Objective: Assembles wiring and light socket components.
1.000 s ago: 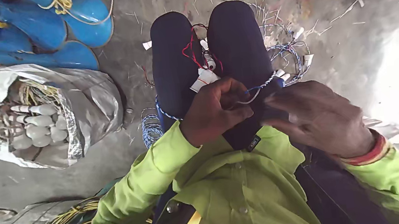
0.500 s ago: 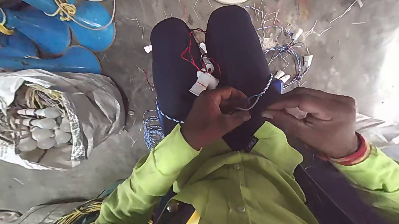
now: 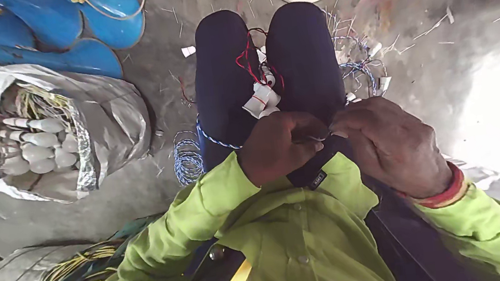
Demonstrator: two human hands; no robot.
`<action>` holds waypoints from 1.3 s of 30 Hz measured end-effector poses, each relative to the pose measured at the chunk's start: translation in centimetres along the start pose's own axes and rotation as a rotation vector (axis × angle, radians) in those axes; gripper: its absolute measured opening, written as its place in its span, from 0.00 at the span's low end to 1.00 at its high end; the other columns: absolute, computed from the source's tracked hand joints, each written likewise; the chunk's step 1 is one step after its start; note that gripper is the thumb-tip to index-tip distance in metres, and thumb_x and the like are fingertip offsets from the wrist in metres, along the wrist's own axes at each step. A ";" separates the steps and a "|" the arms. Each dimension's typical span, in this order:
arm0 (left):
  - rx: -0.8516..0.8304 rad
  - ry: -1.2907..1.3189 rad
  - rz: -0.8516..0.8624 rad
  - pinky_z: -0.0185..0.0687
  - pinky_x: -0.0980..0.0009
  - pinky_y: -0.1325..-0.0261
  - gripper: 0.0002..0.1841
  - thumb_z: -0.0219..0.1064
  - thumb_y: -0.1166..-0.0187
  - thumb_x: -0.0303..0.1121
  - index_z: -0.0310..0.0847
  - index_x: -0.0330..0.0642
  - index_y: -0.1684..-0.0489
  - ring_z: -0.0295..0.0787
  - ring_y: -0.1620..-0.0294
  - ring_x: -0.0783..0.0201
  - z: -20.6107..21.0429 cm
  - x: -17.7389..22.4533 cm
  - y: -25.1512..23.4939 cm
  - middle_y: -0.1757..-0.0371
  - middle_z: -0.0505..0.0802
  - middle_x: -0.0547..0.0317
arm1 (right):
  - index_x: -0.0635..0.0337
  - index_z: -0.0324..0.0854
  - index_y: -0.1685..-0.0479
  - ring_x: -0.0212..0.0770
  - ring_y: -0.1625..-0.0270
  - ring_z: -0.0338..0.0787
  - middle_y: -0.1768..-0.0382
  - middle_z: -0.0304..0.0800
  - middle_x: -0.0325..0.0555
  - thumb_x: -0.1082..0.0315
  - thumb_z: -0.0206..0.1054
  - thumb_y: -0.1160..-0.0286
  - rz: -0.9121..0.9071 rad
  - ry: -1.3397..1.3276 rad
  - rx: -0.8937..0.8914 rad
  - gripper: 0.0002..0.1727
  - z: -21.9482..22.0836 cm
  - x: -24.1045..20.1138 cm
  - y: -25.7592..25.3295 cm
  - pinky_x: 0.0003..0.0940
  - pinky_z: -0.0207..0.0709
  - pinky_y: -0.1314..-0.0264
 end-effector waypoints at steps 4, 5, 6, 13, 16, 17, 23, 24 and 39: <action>-0.023 -0.019 0.030 0.90 0.71 0.59 0.07 0.76 0.29 0.25 0.91 0.39 0.56 0.91 0.66 0.73 0.1 0.0 0.0 0.63 0.95 0.60 | 0.67 0.87 0.55 0.48 0.49 0.91 0.59 0.92 0.55 0.71 0.57 0.14 0.008 0.006 -0.023 0.12 0.0 -0.2 -0.2 0.39 0.82 0.42; -0.034 0.005 0.017 0.90 0.72 0.60 0.07 0.76 0.29 0.25 0.91 0.38 0.56 0.91 0.66 0.72 0.2 0.0 0.1 0.63 0.95 0.59 | 0.67 0.87 0.55 0.48 0.50 0.91 0.59 0.93 0.55 0.72 0.57 0.15 0.015 -0.004 -0.028 0.12 0.0 -0.2 -0.1 0.39 0.82 0.42; -0.044 0.044 -0.001 0.90 0.72 0.60 0.07 0.76 0.28 0.26 0.91 0.38 0.56 0.91 0.66 0.72 0.2 0.0 0.2 0.64 0.94 0.59 | 0.67 0.88 0.55 0.47 0.50 0.90 0.59 0.92 0.55 0.72 0.58 0.15 0.021 -0.016 -0.033 0.12 0.0 -0.3 -0.1 0.39 0.81 0.42; 0.028 0.155 -0.005 0.84 0.75 0.71 0.03 0.75 0.24 0.28 0.91 0.37 0.61 0.85 0.76 0.74 0.7 -0.4 0.4 0.71 0.93 0.61 | 0.65 0.88 0.56 0.44 0.52 0.91 0.60 0.92 0.52 0.71 0.58 0.15 0.014 -0.030 -0.071 0.12 -0.3 -0.2 -0.4 0.37 0.82 0.42; 0.049 0.126 -0.007 0.85 0.74 0.69 0.03 0.75 0.25 0.27 0.92 0.38 0.61 0.87 0.74 0.74 0.8 -0.4 0.4 0.70 0.94 0.61 | 0.65 0.89 0.55 0.43 0.52 0.91 0.59 0.93 0.51 0.70 0.59 0.16 0.026 -0.041 -0.084 0.12 -0.4 -0.2 -0.6 0.36 0.83 0.43; 0.059 0.113 -0.002 0.85 0.74 0.70 0.03 0.75 0.26 0.28 0.92 0.38 0.61 0.87 0.75 0.74 0.9 -0.4 0.5 0.70 0.94 0.61 | 0.65 0.89 0.55 0.42 0.53 0.90 0.60 0.92 0.51 0.70 0.59 0.16 0.036 -0.042 -0.088 0.12 -0.4 -0.1 -0.5 0.35 0.82 0.45; 0.301 -0.324 0.260 0.85 0.70 0.63 0.04 0.76 0.30 0.32 0.95 0.43 0.65 0.88 0.69 0.72 1.6 0.2 0.9 0.67 0.94 0.62 | 0.62 0.87 0.56 0.39 0.58 0.86 0.63 0.89 0.46 0.64 0.57 0.17 0.208 0.006 -0.136 0.13 0.0 0.0 -0.3 0.32 0.79 0.55; 0.358 -0.447 0.330 0.83 0.65 0.58 0.04 0.74 0.30 0.32 0.96 0.44 0.67 0.89 0.66 0.68 1.9 0.4 0.9 0.66 0.95 0.61 | 0.60 0.86 0.55 0.35 0.61 0.85 0.65 0.88 0.42 0.63 0.57 0.18 0.265 0.008 -0.150 0.13 0.0 0.0 -0.3 0.29 0.79 0.58; 0.463 -0.600 0.592 0.85 0.62 0.51 0.06 0.75 0.29 0.30 0.97 0.46 0.61 0.91 0.60 0.64 3.6 -1.1 2.0 0.62 0.96 0.59 | 0.52 0.86 0.69 0.38 0.74 0.80 0.78 0.80 0.39 0.66 0.67 0.18 0.611 -0.223 -0.888 0.09 0.8 2.1 -4.1 0.41 0.72 0.72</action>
Point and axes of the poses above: each hand's wrist, its own y-axis away from the middle knuckle, its own z-axis out of the palm, x = y × z, the point moved 3 cm from there along -y, towards the middle knuckle
